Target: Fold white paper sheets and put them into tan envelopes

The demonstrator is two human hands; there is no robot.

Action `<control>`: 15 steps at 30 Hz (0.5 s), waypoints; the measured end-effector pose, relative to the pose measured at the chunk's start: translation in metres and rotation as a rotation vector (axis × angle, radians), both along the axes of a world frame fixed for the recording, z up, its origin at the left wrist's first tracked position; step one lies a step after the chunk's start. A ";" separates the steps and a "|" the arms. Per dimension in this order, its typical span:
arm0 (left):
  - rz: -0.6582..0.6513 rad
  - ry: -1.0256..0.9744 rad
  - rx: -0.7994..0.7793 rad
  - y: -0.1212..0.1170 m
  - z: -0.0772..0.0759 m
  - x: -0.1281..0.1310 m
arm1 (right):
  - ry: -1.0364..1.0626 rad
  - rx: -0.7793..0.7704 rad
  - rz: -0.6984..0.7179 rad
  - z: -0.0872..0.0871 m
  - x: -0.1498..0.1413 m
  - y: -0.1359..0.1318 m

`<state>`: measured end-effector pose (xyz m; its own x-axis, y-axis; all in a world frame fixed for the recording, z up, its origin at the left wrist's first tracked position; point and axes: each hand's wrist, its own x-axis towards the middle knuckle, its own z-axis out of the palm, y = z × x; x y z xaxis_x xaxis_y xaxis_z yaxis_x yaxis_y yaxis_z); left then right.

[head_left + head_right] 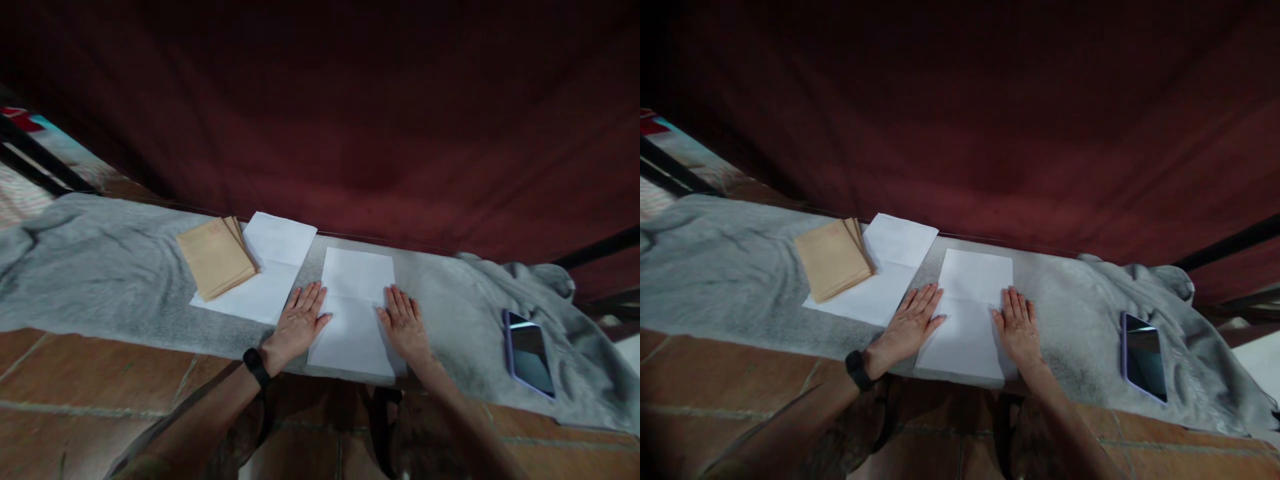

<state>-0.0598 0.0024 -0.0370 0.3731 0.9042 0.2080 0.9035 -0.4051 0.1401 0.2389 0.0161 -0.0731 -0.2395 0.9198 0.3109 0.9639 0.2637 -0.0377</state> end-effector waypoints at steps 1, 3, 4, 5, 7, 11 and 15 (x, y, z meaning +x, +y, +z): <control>-0.007 -0.009 -0.002 -0.002 0.002 -0.001 | 0.002 0.001 -0.006 0.000 0.000 0.001; -0.086 -0.019 -0.027 -0.007 0.009 -0.001 | 0.004 0.002 -0.014 0.000 0.000 0.002; -0.157 -0.017 -0.053 -0.011 0.012 0.000 | 0.003 0.001 -0.016 0.000 0.000 0.002; -0.241 -0.009 -0.088 -0.015 0.016 0.002 | 0.001 -0.002 -0.018 0.000 0.000 0.003; -0.377 0.006 -0.158 -0.022 0.022 0.005 | -0.006 -0.015 -0.025 0.002 -0.001 0.004; -0.456 0.001 -0.224 -0.033 0.027 0.009 | -0.001 -0.067 -0.046 0.009 -0.001 0.007; -0.465 0.016 -0.259 -0.038 0.030 0.010 | 0.033 -0.126 -0.023 0.015 0.005 0.012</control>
